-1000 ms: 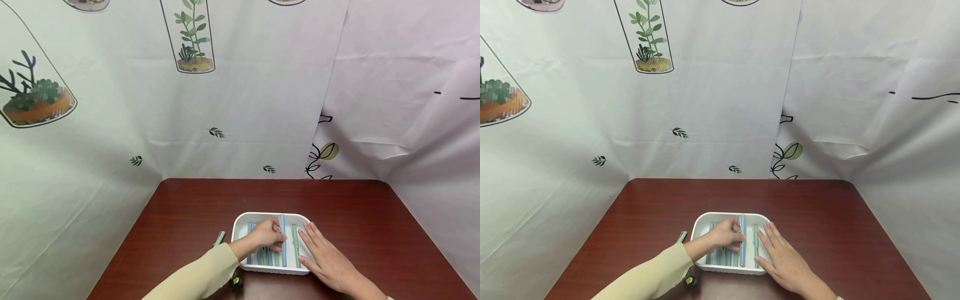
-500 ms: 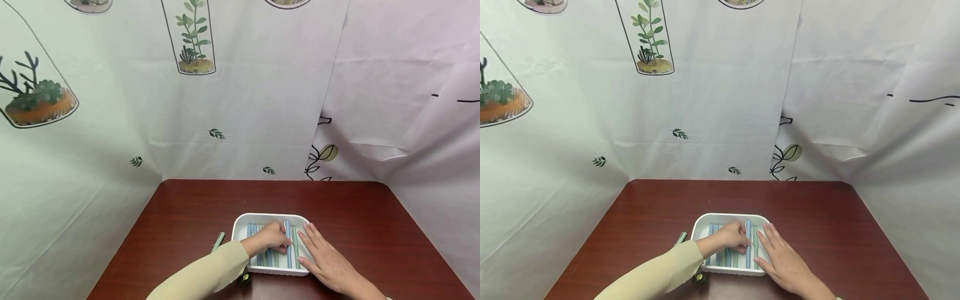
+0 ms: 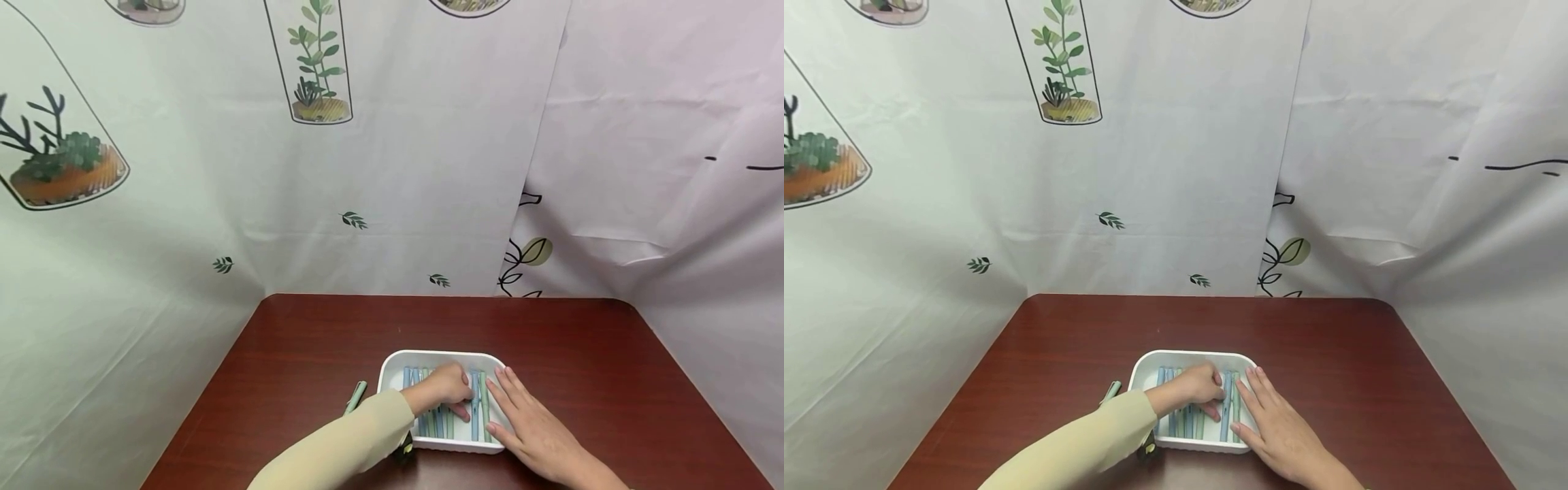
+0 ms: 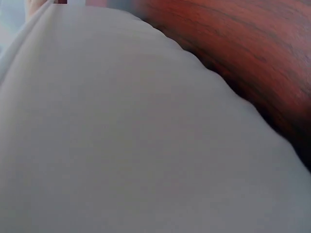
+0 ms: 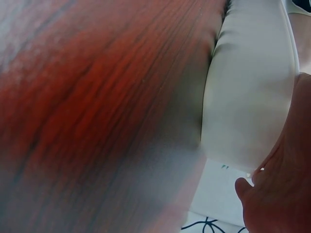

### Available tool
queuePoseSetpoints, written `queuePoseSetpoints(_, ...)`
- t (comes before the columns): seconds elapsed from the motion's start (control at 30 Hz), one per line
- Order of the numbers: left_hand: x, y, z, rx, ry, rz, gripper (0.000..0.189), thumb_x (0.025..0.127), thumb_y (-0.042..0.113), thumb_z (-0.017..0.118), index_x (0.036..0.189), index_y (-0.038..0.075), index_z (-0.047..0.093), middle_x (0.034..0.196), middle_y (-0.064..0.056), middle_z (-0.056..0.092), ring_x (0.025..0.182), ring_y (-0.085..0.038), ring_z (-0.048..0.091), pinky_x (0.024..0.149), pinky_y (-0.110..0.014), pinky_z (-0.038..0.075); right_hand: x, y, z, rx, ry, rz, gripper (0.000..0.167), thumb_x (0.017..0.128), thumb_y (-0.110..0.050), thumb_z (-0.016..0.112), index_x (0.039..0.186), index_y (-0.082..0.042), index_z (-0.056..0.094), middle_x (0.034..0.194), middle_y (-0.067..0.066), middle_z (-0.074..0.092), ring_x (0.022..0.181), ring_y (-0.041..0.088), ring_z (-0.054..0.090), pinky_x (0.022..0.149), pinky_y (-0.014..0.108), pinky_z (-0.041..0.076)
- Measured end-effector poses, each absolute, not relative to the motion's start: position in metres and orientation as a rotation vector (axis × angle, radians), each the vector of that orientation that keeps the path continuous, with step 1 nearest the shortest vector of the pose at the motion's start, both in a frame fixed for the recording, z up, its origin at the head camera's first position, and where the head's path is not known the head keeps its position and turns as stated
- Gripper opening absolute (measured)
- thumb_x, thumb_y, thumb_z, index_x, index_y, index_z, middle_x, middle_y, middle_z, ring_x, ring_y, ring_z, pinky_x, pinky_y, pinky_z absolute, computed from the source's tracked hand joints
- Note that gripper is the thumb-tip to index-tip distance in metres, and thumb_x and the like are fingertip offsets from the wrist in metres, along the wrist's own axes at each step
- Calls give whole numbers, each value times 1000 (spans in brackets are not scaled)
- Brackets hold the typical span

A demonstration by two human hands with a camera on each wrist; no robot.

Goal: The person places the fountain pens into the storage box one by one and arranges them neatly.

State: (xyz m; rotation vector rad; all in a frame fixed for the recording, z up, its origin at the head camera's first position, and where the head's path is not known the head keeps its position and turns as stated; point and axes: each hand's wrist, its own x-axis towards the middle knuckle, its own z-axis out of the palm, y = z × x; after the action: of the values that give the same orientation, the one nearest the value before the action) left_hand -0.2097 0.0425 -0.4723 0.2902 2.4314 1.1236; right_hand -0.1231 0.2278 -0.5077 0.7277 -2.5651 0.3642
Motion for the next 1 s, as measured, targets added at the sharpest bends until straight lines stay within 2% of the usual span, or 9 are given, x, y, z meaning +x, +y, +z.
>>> queuePoseSetpoints(0.1, -210, 41, -475, 301, 2457, 1076, 33, 83, -6, 70, 55, 3, 56, 51, -16, 64, 51, -27, 71, 49, -20, 50, -122, 227, -508, 725, -2574, 367, 66, 96, -43, 66, 148, -4, 52, 156, 20, 43, 150, 30, 33, 117, 9, -2)
queuePoseSetpoints(0.2, -210, 40, -477, 295, 2444, 1088, 27, 83, -7, 69, 59, 1, 59, 52, -12, 65, 51, -26, 71, 48, -22, 52, -121, 226, -507, 720, -2583, 368, 66, 96, -44, 66, 147, -5, 52, 156, 20, 44, 148, 32, 35, 117, 9, -2)
queuePoseSetpoints(0.43, -211, 30, -472, 262, 2315, 1252, 17, 92, -5, 62, 84, 2, 51, 65, -13, 69, 56, -32, 73, 50, -30, 57, -120, 225, -506, 721, -2587, 368, 65, 96, -43, 67, 147, -5, 53, 155, 19, 44, 148, 31, 34, 116, 9, -3)
queuePoseSetpoints(0.6, -218, 18, -460, 298, 2281, 1290, 9, 94, -5, 61, 95, -1, 53, 72, -16, 71, 57, -32, 72, 51, -33, 59, -122, 226, -505, 721, -2581, 358, 66, 96, -43, 67, 148, -6, 52, 155, 19, 44, 149, 30, 33, 117, 10, -2)
queuePoseSetpoints(0.8, -225, 2, -445, 299, 2282, 1310, 11, 93, -4, 63, 100, -1, 54, 79, -18, 73, 61, -34, 73, 57, -39, 61, -122, 226, -503, 715, -2592, 366, 66, 95, -43, 67, 148, -6, 52, 155, 19, 45, 149, 32, 33, 116, 9, -3)
queuePoseSetpoints(0.9, -227, -6, -442, 290, 2269, 1331, 13, 94, -3, 63, 104, -2, 55, 83, -20, 73, 62, -31, 73, 60, -41, 62, -122, 226, -505, 723, -2579, 365, 66, 95, -42, 68, 148, -5, 52, 155, 20, 45, 152, 27, 27, 117, 9, -3)
queuePoseSetpoints(1.0, -229, -16, -440, 301, 2282, 1317, 17, 96, 2, 63, 111, -3, 57, 85, -16, 74, 62, -26, 73, 61, -40, 62, -123, 225, -505, 719, -2578, 372, 66, 95, -42, 68, 148, -6, 52, 155, 20, 44, 153, 25, 26, 117, 9, -3)
